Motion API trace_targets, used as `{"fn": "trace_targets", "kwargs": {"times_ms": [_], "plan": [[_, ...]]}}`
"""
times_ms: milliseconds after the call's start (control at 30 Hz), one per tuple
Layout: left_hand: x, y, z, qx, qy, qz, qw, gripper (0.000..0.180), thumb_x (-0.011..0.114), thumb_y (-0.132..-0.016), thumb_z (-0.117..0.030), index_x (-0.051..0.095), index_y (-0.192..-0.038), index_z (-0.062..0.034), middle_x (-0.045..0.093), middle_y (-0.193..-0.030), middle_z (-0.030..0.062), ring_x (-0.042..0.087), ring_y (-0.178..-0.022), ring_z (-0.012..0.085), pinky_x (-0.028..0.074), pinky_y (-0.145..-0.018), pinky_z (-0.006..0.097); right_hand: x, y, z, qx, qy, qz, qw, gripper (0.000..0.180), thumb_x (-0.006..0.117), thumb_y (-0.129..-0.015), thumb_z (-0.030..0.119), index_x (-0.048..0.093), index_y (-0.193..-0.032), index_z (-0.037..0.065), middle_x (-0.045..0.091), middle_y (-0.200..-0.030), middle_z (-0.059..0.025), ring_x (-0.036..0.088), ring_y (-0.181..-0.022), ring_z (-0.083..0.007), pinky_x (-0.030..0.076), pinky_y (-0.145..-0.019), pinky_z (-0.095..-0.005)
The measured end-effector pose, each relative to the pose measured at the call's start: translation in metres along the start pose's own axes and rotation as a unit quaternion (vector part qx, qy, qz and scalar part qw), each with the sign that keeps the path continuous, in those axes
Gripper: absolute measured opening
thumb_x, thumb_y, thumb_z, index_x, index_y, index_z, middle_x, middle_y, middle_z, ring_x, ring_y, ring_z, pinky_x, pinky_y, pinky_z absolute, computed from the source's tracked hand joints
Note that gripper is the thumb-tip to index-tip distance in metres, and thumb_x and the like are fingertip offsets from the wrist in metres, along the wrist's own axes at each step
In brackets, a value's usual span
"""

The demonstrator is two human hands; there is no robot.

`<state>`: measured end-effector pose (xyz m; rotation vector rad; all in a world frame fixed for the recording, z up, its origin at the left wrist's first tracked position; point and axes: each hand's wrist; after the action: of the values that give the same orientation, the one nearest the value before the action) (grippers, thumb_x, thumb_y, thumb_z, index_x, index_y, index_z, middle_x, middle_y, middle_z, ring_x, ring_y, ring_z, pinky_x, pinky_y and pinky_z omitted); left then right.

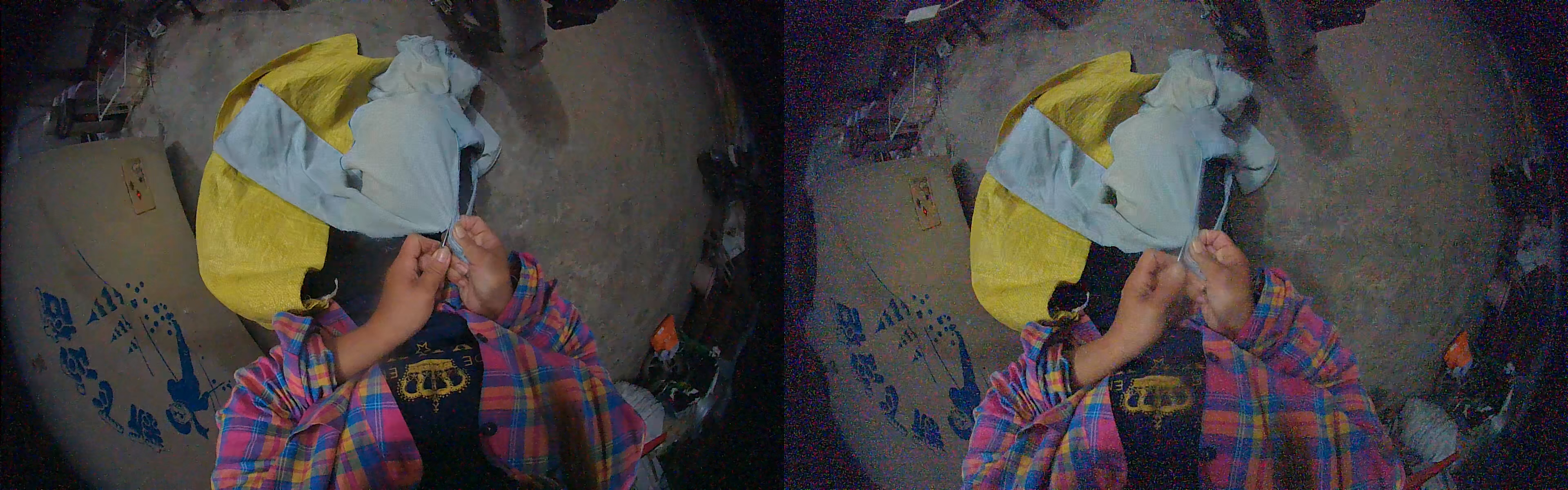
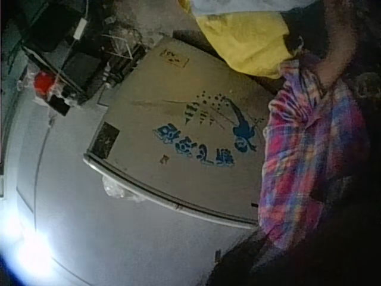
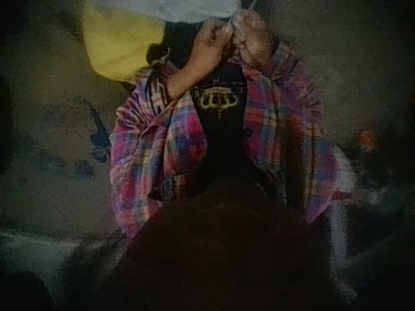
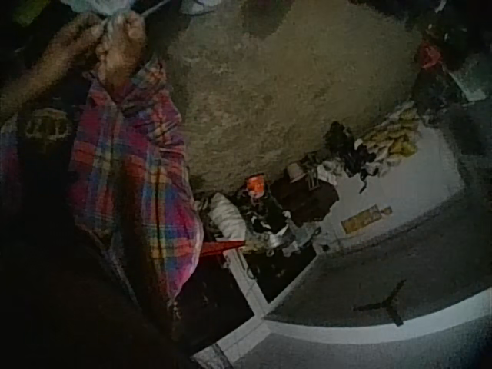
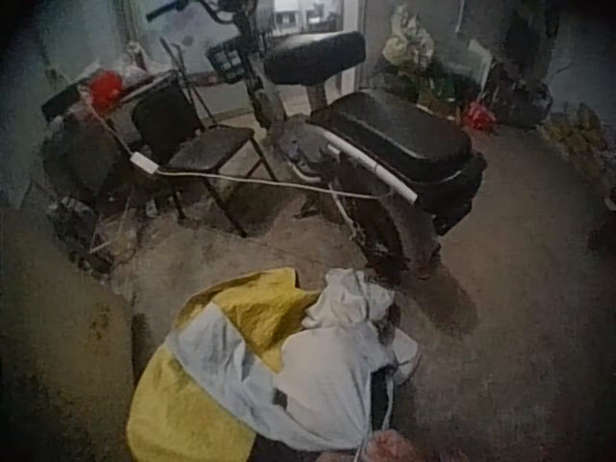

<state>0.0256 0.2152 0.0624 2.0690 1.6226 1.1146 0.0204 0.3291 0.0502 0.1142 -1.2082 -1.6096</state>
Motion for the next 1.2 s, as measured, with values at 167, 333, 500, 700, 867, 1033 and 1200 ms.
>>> {"fn": "trace_targets", "kwargs": {"times_ms": [167, 333, 500, 700, 867, 1033, 1200], "plan": [[-0.001, -0.003, 0.005, 0.035, -0.056, -0.021, 0.998, 0.017, 0.044, -0.084, -0.019, 0.042, -0.083, -0.0027, 0.051, -0.061, 0.0023, 0.042, -0.048, 0.0053, 0.035, -0.042, 0.02, 0.0, -0.001, -0.001, -0.003, 0.007, -0.002, 1.0, 0.017, 0.045, -0.083, 0.02, 0.038, -0.091, 0.007, 0.042, -0.056, -0.0003, 0.034, -0.038, -0.006, 0.028, -0.032, -0.0193], [0.0, 0.0, 0.004, 0.021, -0.05, -0.03, 0.998, 0.016, 0.044, -0.084, -0.018, 0.042, -0.082, -0.0024, 0.054, -0.063, 0.0034, 0.042, -0.048, 0.0051, 0.035, -0.043, 0.02, -0.001, 0.0, -0.002, 0.002, -0.004, -0.002, 1.0, 0.017, 0.046, -0.083, 0.019, 0.039, -0.09, 0.006, 0.043, -0.057, -0.001, 0.035, -0.038, -0.006, 0.028, -0.033, -0.0194], [0.001, 0.001, -0.001, 0.03, -0.056, -0.021, 0.998, 0.015, 0.042, -0.084, -0.016, 0.041, -0.084, -0.0011, 0.056, -0.068, 0.0057, 0.048, -0.054, 0.0073, 0.038, -0.048, 0.02, 0.0, 0.0, -0.001, 0.001, -0.013, 0.004, 1.0, 0.016, 0.046, -0.082, 0.017, 0.039, -0.091, 0.005, 0.044, -0.058, -0.0013, 0.036, -0.039, -0.0062, 0.029, -0.033, -0.0191], [0.002, -0.001, -0.003, 0.038, -0.088, -0.027, 0.995, 0.017, 0.041, -0.085, -0.016, 0.04, -0.085, 0.0007, 0.057, -0.07, 0.008, 0.054, -0.063, 0.0106, 0.042, -0.053, 0.022, 0.001, 0.0, -0.002, -0.019, -0.001, -0.011, 1.0, 0.015, 0.046, -0.082, 0.015, 0.039, -0.091, 0.005, 0.046, -0.062, -0.0018, 0.038, -0.04, -0.006, 0.03, -0.033, -0.0189], [0.002, 0.0, -0.004, 0.033, -0.114, -0.035, 0.992, 0.017, 0.042, -0.085, -0.016, 0.04, -0.085, 0.0008, 0.057, -0.07, 0.0086, 0.055, -0.062, 0.0108, 0.042, -0.054, 0.023, -0.001, 0.0, -0.003, -0.021, 0.016, 0.01, 1.0, 0.016, 0.045, -0.082, 0.016, 0.039, -0.09, 0.004, 0.046, -0.061, -0.0017, 0.038, -0.04, -0.0062, 0.029, -0.033, -0.0193], [0.001, 0.0, -0.004, 0.039, -0.095, -0.029, 0.994, 0.016, 0.043, -0.084, -0.017, 0.042, -0.084, -0.0008, 0.056, -0.067, 0.0065, 0.05, -0.057, 0.0083, 0.038, -0.049, 0.021, 0.0, -0.001, -0.003, -0.014, 0.019, 0.0, 1.0, 0.016, 0.045, -0.082, 0.017, 0.038, -0.091, 0.005, 0.044, -0.058, -0.0014, 0.035, -0.037, -0.0065, 0.028, -0.031, -0.02], [-0.003, 0.002, 0.0, 0.028, -0.065, -0.025, 0.997, 0.018, 0.044, -0.084, -0.02, 0.042, -0.084, -0.0023, 0.047, -0.062, 0.0009, 0.04, -0.05, 0.0055, 0.034, -0.046, 0.019, 0.001, 0.001, -0.001, -0.002, 0.014, 0.009, 1.0, 0.014, 0.044, -0.083, 0.017, 0.037, -0.09, 0.007, 0.042, -0.06, -0.0003, 0.034, -0.039, -0.0044, 0.027, -0.032, -0.0176]]}}
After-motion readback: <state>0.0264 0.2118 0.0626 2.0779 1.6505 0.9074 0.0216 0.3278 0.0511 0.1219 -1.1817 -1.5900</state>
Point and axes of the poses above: each hand's wrist, its own y-axis away from the middle knuckle, its own x-axis out of the palm, z = x × y
